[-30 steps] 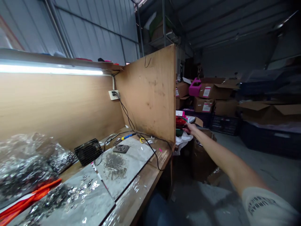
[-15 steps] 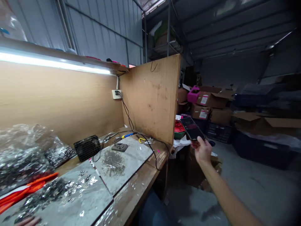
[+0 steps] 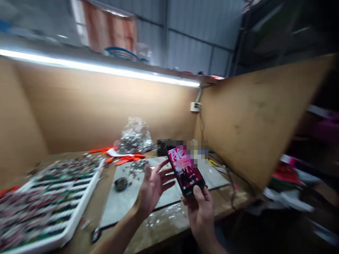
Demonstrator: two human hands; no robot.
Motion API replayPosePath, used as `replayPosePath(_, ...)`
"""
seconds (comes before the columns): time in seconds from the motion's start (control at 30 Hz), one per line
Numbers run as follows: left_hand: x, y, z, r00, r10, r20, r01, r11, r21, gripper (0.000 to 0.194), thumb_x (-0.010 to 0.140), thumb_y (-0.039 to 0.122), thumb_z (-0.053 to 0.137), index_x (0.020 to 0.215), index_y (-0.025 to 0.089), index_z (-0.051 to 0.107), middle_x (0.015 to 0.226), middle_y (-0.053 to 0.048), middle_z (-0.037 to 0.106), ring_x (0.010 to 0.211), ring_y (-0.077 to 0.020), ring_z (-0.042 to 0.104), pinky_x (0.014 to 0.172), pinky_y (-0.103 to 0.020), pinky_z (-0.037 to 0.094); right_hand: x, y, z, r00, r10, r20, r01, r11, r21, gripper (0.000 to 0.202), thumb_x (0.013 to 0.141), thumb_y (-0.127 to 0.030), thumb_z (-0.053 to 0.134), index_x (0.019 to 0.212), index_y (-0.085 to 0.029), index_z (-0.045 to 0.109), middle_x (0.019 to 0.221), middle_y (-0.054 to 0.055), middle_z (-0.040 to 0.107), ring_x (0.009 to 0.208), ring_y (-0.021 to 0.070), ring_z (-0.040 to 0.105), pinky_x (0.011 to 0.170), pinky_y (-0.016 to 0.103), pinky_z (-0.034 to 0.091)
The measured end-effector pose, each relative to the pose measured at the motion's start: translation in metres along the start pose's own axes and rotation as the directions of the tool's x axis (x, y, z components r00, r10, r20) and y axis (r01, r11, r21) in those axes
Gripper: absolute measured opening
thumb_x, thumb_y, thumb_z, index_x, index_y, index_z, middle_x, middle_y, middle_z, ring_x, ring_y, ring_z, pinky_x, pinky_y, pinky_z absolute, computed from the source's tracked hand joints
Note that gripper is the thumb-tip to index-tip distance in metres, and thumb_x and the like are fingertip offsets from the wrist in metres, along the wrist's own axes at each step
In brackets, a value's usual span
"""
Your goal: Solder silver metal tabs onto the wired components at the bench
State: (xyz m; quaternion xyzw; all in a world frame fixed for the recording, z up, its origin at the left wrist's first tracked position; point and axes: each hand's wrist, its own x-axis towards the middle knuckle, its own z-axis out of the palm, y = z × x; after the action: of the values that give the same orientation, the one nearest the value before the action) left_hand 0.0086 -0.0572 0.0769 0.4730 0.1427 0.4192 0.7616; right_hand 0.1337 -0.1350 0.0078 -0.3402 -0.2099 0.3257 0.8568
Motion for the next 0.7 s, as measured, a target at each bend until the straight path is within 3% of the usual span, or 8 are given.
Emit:
replayPosePath(0.07, 0.007, 0.008, -0.007, 0.994, 0.061, -0.091, -0.076, 0.983, -0.17, 0.076, 0.095, 0.078, 0.047, 0.136, 0.017, 0.066, 0.122, -0.017, 0.076, 0.11, -0.0337, 0.072, 0.095, -0.045, 0.056, -0.005, 0.028, 0.027, 0.98, 0.141, 0.137, -0.142, 0.99, -0.005, 0.049, 0.075, -0.056, 0.087, 0.1, -0.02, 0.066, 0.077, -0.001, 0.071, 0.058, 0.0119, 0.065, 0.056, 0.025, 0.057)
replayPosePath(0.13, 0.011, 0.02, -0.025, 0.975, 0.103, -0.199, -0.155, 0.951, -0.266, 0.072, 0.102, 0.07, 0.039, 0.135, 0.012, 0.066, 0.118, -0.018, 0.077, 0.108, -0.034, 0.073, 0.096, -0.047, 0.056, -0.006, 0.051, 0.05, 0.928, 0.245, 0.282, -0.237, 0.97, -0.063, 0.05, 0.077, -0.057, 0.086, 0.103, -0.02, 0.066, 0.082, 0.0, 0.072, 0.063, 0.0138, 0.067, 0.059, 0.026, 0.057)
replayPosePath(0.27, 0.008, 0.045, -0.069, 0.965, 0.132, -0.226, -0.207, 0.913, -0.351, 0.081, 0.104, 0.068, 0.027, 0.135, 0.004, 0.066, 0.113, -0.023, 0.077, 0.108, -0.0367, 0.073, 0.096, -0.05, 0.056, 0.001, 0.087, 0.081, 0.803, 0.361, 0.474, -0.303, 0.933, -0.196, 0.052, 0.079, -0.059, 0.084, 0.107, -0.018, 0.067, 0.085, 0.003, 0.075, 0.066, 0.0169, 0.07, 0.061, 0.028, 0.056)
replayPosePath(0.37, 0.004, 0.055, -0.091, 0.953, 0.206, -0.222, -0.275, 0.895, -0.351, 0.077, 0.104, 0.063, 0.029, 0.137, 0.004, 0.065, 0.114, -0.024, 0.077, 0.108, -0.0369, 0.074, 0.096, -0.051, 0.057, 0.007, 0.105, 0.093, 0.75, 0.397, 0.529, -0.309, 0.918, -0.25, 0.052, 0.078, -0.059, 0.085, 0.105, -0.017, 0.068, 0.085, 0.003, 0.075, 0.066, 0.017, 0.071, 0.06, 0.027, 0.055)
replayPosePath(0.5, 0.0, 0.055, -0.106, 0.939, 0.278, -0.202, -0.331, 0.887, -0.322, 0.075, 0.102, 0.063, 0.034, 0.137, 0.004, 0.066, 0.115, -0.024, 0.077, 0.109, -0.0372, 0.074, 0.097, -0.05, 0.057, 0.008, 0.118, 0.103, 0.728, 0.409, 0.55, -0.311, 0.912, -0.267, 0.051, 0.08, -0.061, 0.082, 0.106, -0.018, 0.069, 0.085, 0.002, 0.073, 0.068, 0.0163, 0.071, 0.06, 0.026, 0.054)
replayPosePath(0.7, -0.01, 0.04, -0.113, 0.96, 0.212, -0.182, -0.262, 0.911, -0.319, 0.091, 0.096, 0.08, 0.035, 0.136, 0.005, 0.067, 0.117, -0.026, 0.077, 0.109, -0.0396, 0.073, 0.095, -0.05, 0.057, -0.001, 0.13, 0.104, 0.696, 0.463, 0.549, -0.351, 0.886, -0.302, 0.055, 0.08, -0.063, 0.081, 0.109, -0.019, 0.069, 0.083, 0.001, 0.072, 0.062, 0.0155, 0.064, 0.057, 0.028, 0.052)
